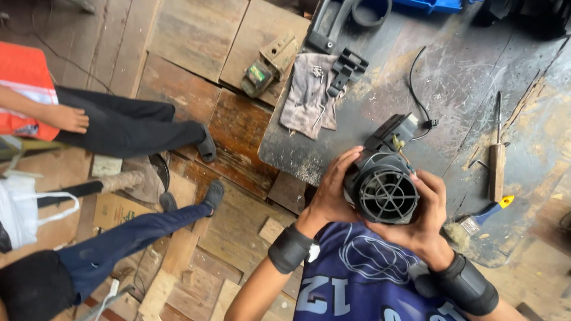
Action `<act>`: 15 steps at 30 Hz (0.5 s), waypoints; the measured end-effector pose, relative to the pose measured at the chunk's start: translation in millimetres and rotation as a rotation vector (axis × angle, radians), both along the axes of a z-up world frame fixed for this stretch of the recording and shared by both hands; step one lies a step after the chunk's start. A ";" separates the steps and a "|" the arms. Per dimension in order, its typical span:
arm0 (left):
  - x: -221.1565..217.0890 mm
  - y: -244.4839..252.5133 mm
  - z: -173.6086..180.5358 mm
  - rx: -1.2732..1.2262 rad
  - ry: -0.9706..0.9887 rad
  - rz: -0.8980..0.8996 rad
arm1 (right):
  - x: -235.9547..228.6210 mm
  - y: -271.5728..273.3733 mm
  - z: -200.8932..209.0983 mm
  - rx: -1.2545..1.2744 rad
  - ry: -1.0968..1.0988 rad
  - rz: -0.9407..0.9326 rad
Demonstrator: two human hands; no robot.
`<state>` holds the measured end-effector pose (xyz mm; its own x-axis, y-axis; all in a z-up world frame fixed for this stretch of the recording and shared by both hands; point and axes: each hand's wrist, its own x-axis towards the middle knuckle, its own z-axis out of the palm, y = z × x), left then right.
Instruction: Disassembling, cleaning, and repairing the motor and pump assembly of a pressure washer.
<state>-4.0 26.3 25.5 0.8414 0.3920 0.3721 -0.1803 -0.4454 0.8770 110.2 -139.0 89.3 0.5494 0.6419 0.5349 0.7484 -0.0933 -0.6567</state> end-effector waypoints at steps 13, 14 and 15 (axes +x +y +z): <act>-12.4 8.8 32.1 -0.060 -0.012 -0.067 | -4.5 6.3 35.5 -0.023 -0.047 -0.001; -13.2 9.2 38.1 -0.051 -0.001 -0.059 | -4.6 6.2 39.4 -0.021 -0.053 -0.001; -14.2 9.6 44.3 -0.043 0.010 -0.051 | -4.8 6.2 43.5 -0.019 -0.059 0.000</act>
<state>-18.1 35.9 69.8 0.8643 0.3636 0.3474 -0.1932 -0.3978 0.8969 105.4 -132.8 132.8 0.5176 0.6521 0.5539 0.7855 -0.1055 -0.6098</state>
